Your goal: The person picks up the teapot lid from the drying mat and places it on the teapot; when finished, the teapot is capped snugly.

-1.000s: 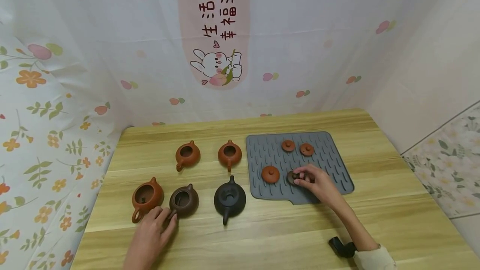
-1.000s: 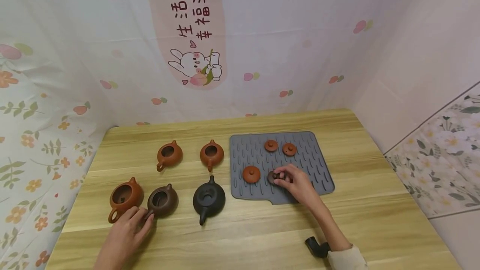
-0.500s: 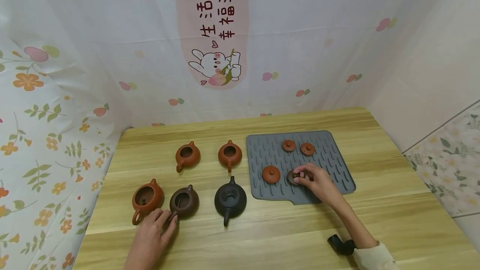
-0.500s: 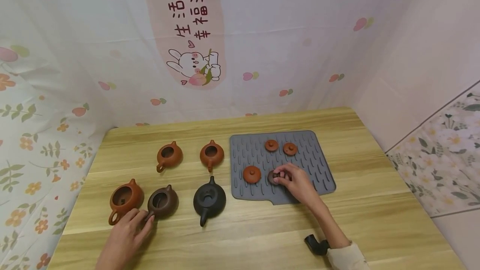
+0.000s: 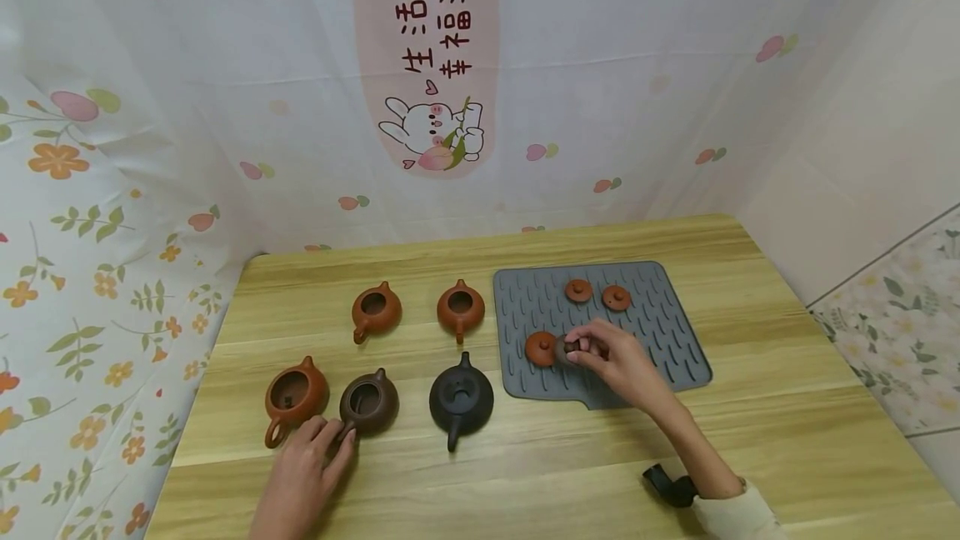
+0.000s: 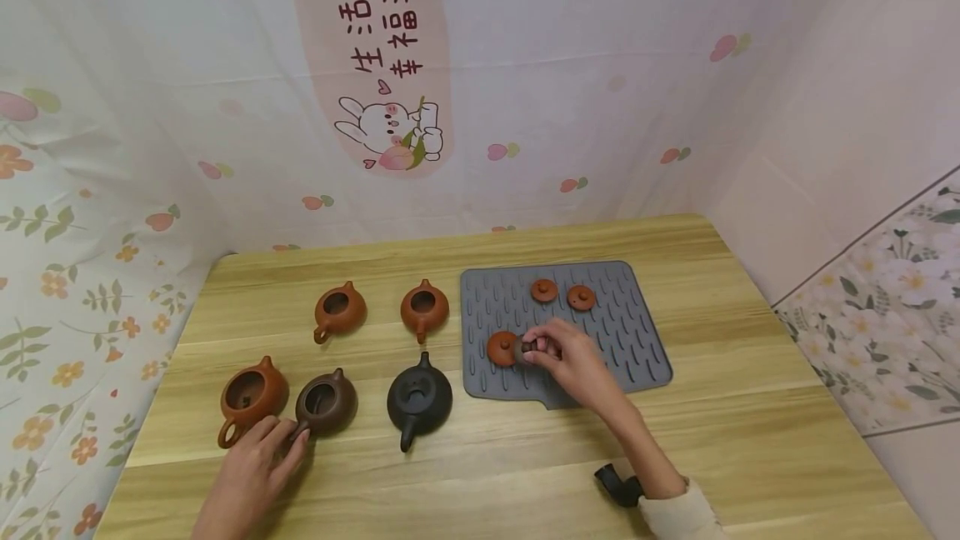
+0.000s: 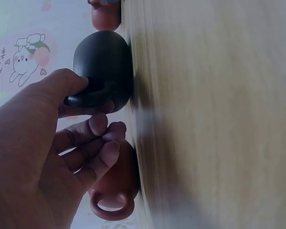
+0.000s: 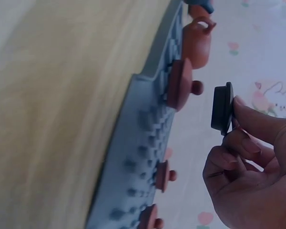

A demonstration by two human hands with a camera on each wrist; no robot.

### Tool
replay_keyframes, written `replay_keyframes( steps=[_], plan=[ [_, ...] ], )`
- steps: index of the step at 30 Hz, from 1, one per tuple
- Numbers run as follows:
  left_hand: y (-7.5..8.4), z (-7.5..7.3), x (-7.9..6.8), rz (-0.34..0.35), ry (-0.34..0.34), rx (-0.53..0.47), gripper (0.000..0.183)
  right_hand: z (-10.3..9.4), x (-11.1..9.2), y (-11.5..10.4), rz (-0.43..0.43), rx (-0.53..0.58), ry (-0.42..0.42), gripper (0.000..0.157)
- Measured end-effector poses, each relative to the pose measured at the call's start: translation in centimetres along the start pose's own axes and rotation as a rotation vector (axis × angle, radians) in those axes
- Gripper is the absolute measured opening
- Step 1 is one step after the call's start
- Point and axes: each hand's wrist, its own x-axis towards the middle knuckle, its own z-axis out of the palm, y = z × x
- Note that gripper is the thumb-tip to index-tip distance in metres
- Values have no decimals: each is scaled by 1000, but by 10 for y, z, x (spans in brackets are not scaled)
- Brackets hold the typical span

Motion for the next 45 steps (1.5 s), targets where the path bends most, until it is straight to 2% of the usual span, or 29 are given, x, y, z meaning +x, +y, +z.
replay_keyframes(
  steps=[5, 11, 15, 19, 20, 27, 32, 35, 39, 44, 45],
  plan=[
    [-8, 7, -5, -18, -11, 10, 51, 1, 3, -8, -16, 17, -17, 21],
    [-12, 10, -8, -12, -10, 5, 40, 1, 6, -17, -22, 24, -23, 22],
    [-9, 7, -7, -12, -10, -11, 31, 0, 7, -24, -28, 26, -24, 21],
    [-2, 2, -3, -15, -15, -15, 24, 1, 9, -30, -44, 44, -42, 20],
    [-3, 3, -4, -19, -6, -14, 25, 2, 9, -31, -50, 47, -45, 20],
    [14, -10, 7, -23, -7, -1, 31, 5, 14, -39, -72, 76, -67, 19],
    [22, -15, 12, -41, -20, 17, 22, 8, 17, -42, -74, 93, -89, 20],
    [21, -13, 12, -56, -20, 21, 16, 11, 18, -44, -88, 92, -98, 20],
    [20, -11, 11, -62, -28, 30, 18, 15, 20, -49, -93, 100, -114, 19],
    [7, -1, 1, -74, -30, 38, 18, 20, 23, -55, -79, 104, -132, 17],
    [9, -2, 2, -78, -33, 44, 18, 21, 24, -56, -75, 105, -135, 17]
  ],
)
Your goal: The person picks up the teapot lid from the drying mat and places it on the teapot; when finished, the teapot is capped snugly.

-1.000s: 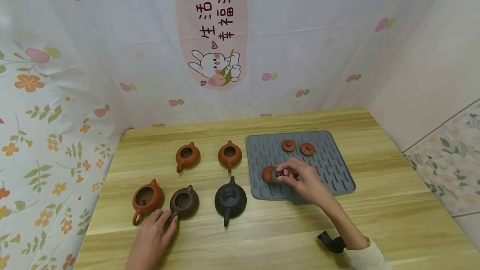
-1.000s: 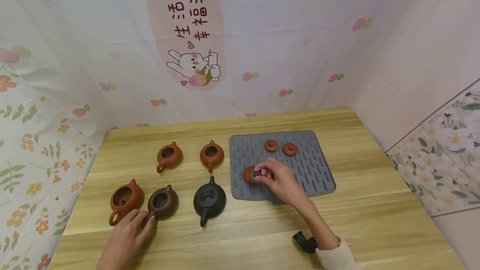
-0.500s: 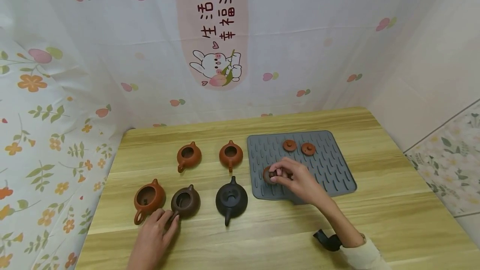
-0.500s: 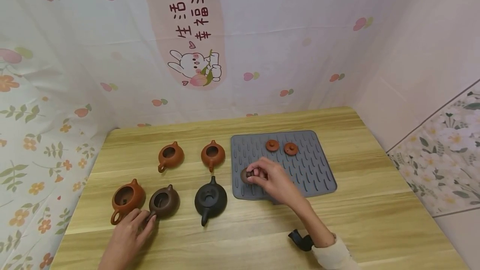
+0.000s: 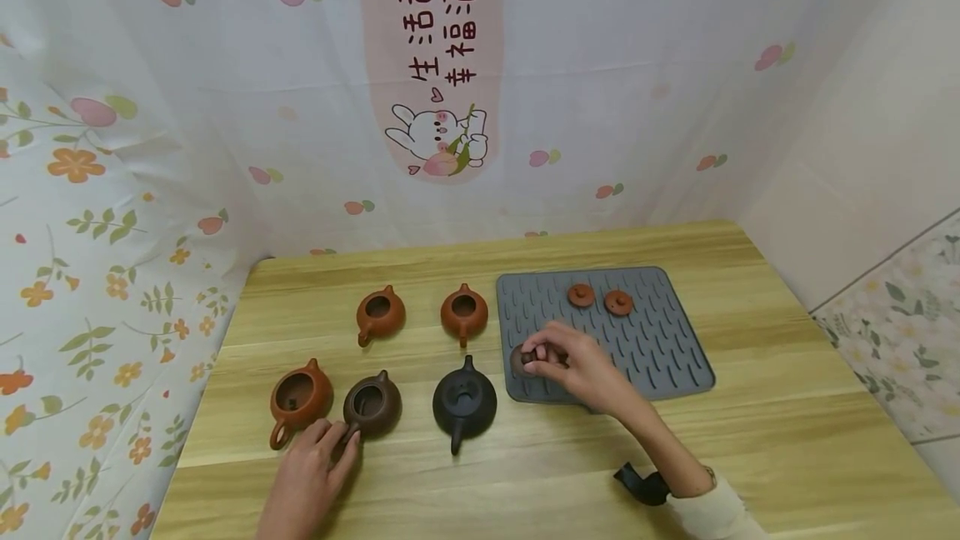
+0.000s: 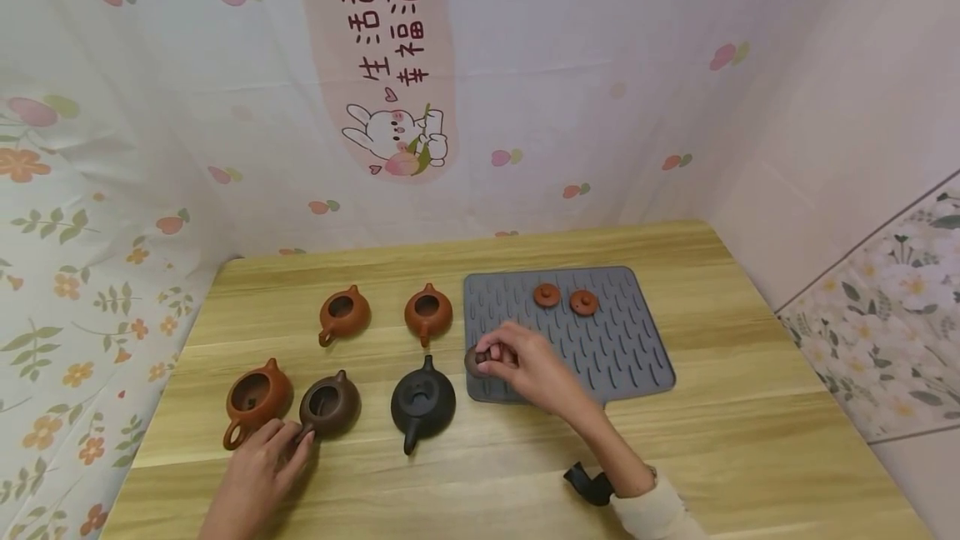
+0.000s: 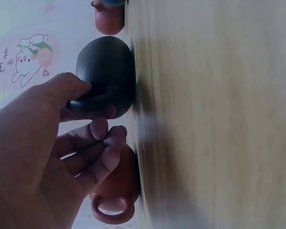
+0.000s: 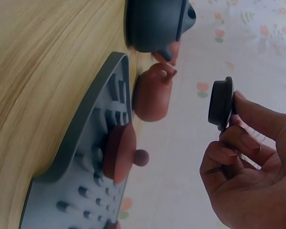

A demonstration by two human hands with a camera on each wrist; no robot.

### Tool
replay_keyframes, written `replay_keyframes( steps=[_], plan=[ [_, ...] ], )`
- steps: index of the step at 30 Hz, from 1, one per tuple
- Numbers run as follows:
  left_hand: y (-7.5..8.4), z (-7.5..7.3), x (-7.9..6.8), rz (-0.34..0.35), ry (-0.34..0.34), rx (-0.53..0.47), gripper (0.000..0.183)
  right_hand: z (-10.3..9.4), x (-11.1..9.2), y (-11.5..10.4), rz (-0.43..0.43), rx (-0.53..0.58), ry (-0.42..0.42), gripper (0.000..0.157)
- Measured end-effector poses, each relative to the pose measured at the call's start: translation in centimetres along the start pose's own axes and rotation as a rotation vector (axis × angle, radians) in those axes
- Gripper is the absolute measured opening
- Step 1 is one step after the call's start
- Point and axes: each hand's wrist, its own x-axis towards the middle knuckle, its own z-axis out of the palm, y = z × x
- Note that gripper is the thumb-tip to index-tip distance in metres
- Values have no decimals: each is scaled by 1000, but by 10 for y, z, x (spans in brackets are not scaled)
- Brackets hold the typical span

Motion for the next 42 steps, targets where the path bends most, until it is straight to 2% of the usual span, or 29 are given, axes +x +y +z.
replay_keyframes(
  steps=[2, 6, 7, 9, 12, 14, 17, 19, 24, 26, 34, 38, 42],
  plan=[
    [-5, 4, -3, -14, -15, 4, 21, 2, 1, -1, 3, 10, -5, 17],
    [10, -8, 4, -9, -15, 16, 17, 5, 3, -2, 5, 35, -21, 19],
    [6, -5, 2, -7, -2, -1, 16, 5, 3, -2, 1, 39, -23, 19],
    [12, -8, 5, 6, 21, -10, 18, 6, 4, -2, 1, 43, -30, 20],
    [3, 0, 1, 2, 34, -41, 32, 7, 4, -4, -12, 46, -35, 18],
    [1, 1, 0, 4, 36, -38, 35, 7, 5, -5, -20, 44, -36, 17],
    [2, 1, 0, 10, 36, -36, 23, 9, 5, -6, -35, 38, -29, 17],
    [11, -7, 5, 8, 28, -18, 16, 10, 6, -6, -39, 38, -30, 16],
    [22, -16, 11, 4, 27, -18, 16, 14, 8, -9, -31, 53, -51, 17],
    [20, -13, 10, 1, 27, -23, 14, 16, 10, -10, -30, 60, -56, 18],
    [-9, 12, -8, -9, 46, -54, 19, 29, 17, -15, -61, 87, -63, 17],
    [-1, 5, -4, -3, 51, -67, 20, 35, 20, -18, -66, 125, -72, 19],
    [14, -7, 4, 0, 50, -40, 19, 40, 23, -23, -68, 129, -86, 20]
  ],
)
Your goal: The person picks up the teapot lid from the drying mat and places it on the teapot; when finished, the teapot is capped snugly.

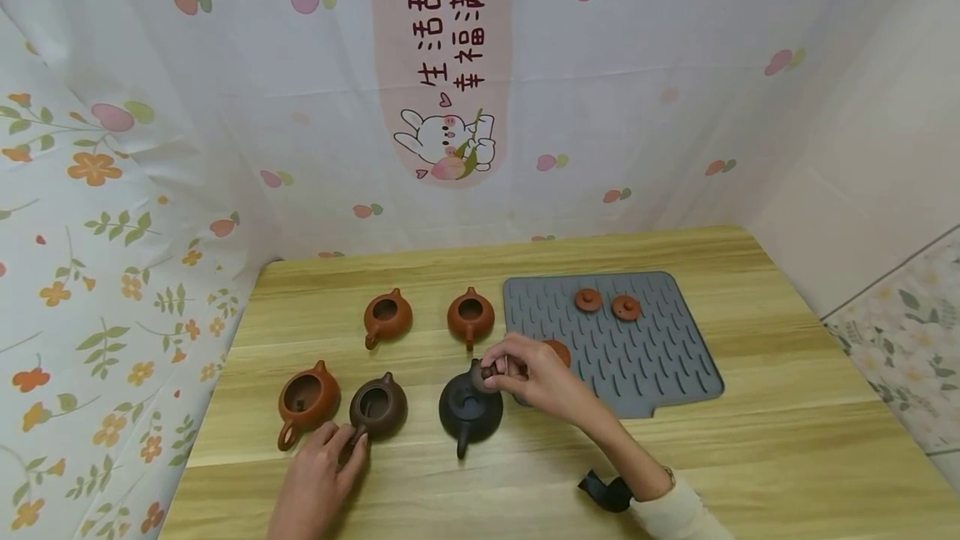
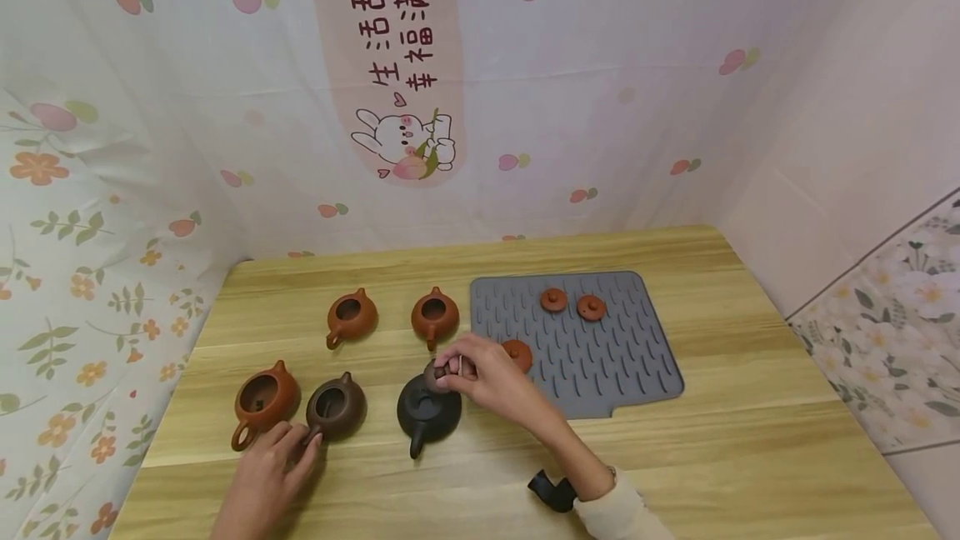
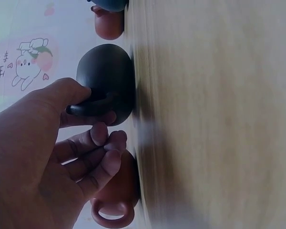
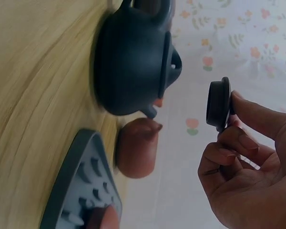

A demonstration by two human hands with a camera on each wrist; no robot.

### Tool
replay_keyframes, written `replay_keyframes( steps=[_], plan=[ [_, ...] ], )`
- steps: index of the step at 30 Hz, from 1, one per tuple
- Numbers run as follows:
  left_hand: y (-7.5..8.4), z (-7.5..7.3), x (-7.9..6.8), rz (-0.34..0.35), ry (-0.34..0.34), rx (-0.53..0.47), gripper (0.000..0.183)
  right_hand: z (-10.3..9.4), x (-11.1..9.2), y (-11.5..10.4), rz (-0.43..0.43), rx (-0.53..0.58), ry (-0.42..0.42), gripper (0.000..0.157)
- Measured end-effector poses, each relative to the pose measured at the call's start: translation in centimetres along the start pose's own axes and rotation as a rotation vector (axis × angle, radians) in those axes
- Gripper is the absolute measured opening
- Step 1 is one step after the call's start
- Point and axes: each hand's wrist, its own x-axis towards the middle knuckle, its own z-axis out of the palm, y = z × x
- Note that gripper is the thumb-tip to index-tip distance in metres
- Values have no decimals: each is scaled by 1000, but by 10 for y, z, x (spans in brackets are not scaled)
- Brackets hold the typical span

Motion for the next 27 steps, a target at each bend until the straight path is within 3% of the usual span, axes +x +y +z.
replay_keyframes(
  steps=[3, 7, 11, 16, 21, 24, 27],
  plan=[
    [4, -3, 1, -3, -3, 23, 24, 5, 4, -4, 5, -8, -10, 20],
    [-8, 6, -6, -10, 5, 15, 35, 12, 10, -8, 2, -2, -25, 19],
    [-15, 12, -10, -4, 0, 3, 35, 19, 16, -10, -30, 6, -31, 19],
    [4, -2, 1, -15, -25, 39, 16, 31, 24, -13, -74, 1, -43, 18],
    [21, -14, 10, -45, -65, 78, 25, 42, 30, -19, -54, -6, -64, 19],
    [1, 1, -1, -62, -72, 65, 16, 48, 35, -22, -41, -4, -76, 18],
    [-5, 6, -4, -53, -61, 51, 15, 54, 39, -26, -47, -5, -80, 18]
  ],
)
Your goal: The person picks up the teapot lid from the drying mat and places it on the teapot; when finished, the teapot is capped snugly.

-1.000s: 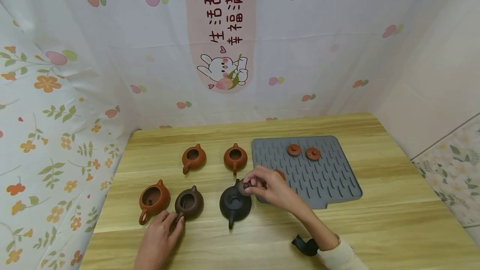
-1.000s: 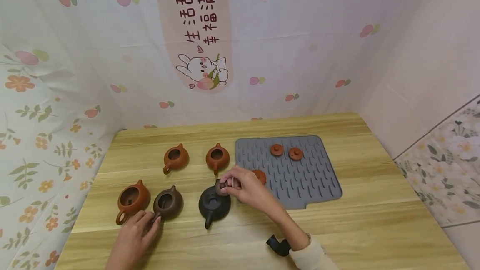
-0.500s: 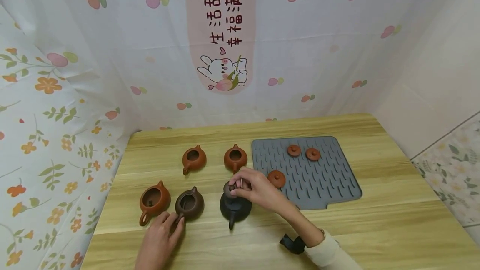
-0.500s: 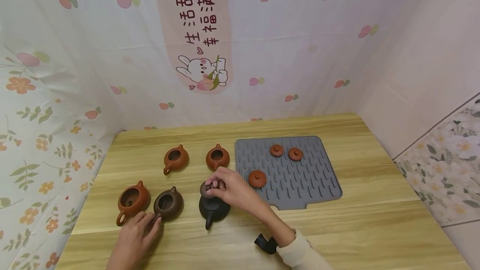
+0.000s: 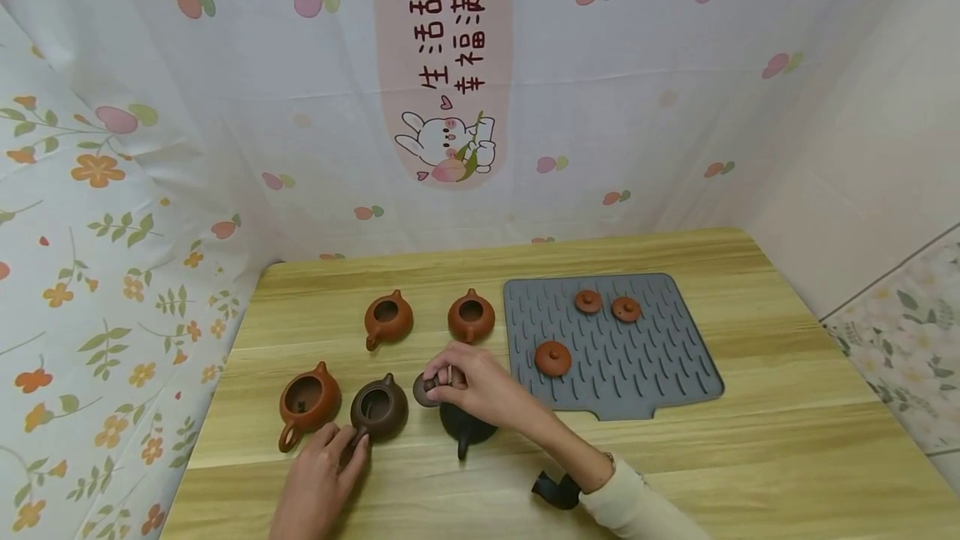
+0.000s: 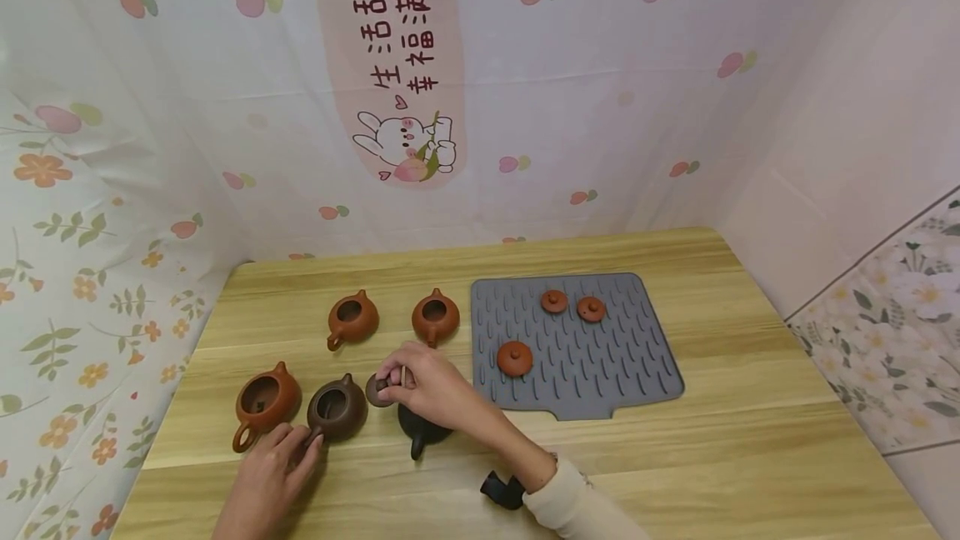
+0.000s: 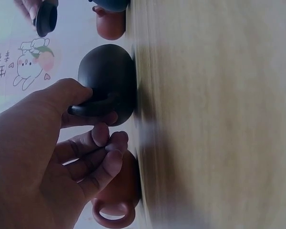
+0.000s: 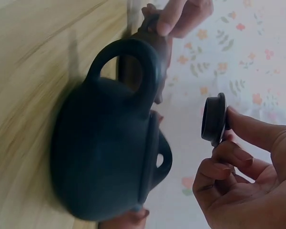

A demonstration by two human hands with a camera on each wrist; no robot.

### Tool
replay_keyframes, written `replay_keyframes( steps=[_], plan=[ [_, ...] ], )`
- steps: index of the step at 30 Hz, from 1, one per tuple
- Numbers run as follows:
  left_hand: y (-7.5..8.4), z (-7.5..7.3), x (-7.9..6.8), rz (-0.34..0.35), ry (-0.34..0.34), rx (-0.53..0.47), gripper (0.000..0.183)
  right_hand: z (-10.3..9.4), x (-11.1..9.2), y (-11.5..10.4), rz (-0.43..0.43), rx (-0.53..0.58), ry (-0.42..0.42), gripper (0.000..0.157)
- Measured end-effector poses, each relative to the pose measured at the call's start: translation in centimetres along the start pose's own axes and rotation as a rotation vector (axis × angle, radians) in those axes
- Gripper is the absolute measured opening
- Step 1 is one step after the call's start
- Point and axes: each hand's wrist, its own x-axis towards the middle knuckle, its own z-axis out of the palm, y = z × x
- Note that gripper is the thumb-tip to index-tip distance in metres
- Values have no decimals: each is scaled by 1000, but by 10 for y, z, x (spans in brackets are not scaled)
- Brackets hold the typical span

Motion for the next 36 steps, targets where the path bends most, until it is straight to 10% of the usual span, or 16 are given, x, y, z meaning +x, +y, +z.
replay_keyframes(
  steps=[8, 36],
  plan=[
    [14, -12, 7, 30, 40, -21, 17, 9, 14, -5, -12, -23, -39, 18],
    [-11, 8, -6, 50, 54, -40, 43, 45, 56, -18, -15, -88, -141, 14]
  ],
)
